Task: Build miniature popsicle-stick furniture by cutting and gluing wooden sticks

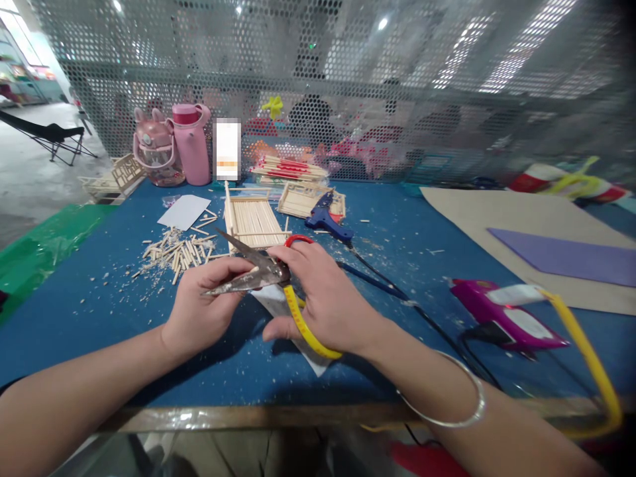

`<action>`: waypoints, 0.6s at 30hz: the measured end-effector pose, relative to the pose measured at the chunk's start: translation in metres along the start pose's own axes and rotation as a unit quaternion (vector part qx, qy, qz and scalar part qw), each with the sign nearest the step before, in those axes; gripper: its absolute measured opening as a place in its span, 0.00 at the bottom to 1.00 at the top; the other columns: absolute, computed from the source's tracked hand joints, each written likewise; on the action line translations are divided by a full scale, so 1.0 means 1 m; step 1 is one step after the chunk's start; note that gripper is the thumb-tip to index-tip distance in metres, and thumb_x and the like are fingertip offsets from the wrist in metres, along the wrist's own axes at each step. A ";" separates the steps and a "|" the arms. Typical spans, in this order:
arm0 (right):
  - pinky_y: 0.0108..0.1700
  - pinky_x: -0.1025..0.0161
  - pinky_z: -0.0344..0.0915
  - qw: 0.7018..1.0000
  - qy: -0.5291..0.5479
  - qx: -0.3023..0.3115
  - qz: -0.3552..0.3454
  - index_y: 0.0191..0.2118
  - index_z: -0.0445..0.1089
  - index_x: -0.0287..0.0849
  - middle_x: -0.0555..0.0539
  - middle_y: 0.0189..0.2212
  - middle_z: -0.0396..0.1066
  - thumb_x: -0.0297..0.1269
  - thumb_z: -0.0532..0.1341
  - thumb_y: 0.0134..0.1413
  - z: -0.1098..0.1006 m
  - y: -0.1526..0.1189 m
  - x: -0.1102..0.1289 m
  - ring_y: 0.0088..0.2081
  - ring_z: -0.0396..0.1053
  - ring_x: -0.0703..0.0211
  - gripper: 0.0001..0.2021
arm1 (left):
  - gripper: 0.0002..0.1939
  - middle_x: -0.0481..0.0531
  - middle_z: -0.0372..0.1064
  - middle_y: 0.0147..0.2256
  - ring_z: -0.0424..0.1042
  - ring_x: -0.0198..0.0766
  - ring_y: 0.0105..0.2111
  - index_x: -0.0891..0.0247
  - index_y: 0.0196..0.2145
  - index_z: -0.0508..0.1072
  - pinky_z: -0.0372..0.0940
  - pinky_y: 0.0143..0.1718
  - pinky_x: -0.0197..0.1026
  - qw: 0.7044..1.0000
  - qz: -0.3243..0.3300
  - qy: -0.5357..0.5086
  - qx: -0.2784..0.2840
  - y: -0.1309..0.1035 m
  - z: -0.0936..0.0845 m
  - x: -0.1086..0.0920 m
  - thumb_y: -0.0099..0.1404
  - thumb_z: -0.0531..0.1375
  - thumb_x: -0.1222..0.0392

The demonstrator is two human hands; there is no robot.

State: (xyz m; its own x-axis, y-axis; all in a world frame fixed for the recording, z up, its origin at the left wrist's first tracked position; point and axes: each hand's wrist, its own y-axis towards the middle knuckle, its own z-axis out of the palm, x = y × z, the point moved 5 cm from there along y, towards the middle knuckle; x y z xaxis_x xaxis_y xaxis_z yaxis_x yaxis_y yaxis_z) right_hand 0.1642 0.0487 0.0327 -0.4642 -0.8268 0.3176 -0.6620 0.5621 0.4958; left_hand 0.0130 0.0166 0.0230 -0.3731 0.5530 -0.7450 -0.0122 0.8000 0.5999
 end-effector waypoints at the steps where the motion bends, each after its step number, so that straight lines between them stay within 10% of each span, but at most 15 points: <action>1: 0.49 0.48 0.60 1.000 -0.001 0.001 0.000 0.53 0.60 0.38 0.37 0.42 0.65 0.71 0.57 0.33 0.000 0.000 0.000 0.44 0.62 0.47 0.47 | 0.05 0.50 0.76 0.28 0.73 0.34 0.27 0.64 0.30 0.74 0.68 0.30 0.35 1.000 -0.002 -0.003 -0.002 0.000 0.000 0.000 0.57 0.58 0.69; 18: 0.47 0.47 0.59 0.999 -0.028 0.019 0.003 0.55 0.59 0.38 0.38 0.43 0.64 0.72 0.57 0.31 0.000 -0.002 0.001 0.43 0.61 0.45 0.49 | 0.07 0.48 0.77 0.27 0.75 0.32 0.27 0.63 0.29 0.76 0.68 0.28 0.30 0.998 0.017 -0.050 -0.015 -0.001 0.001 0.004 0.55 0.61 0.72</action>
State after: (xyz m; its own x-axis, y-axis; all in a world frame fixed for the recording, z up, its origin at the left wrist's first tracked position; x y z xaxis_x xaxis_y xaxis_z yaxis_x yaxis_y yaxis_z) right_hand 0.1653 0.0464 0.0324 -0.4998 -0.8216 0.2741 -0.6804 0.5682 0.4628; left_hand 0.0124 0.0188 0.0191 -0.2794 0.6018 -0.7482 -0.0298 0.7734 0.6333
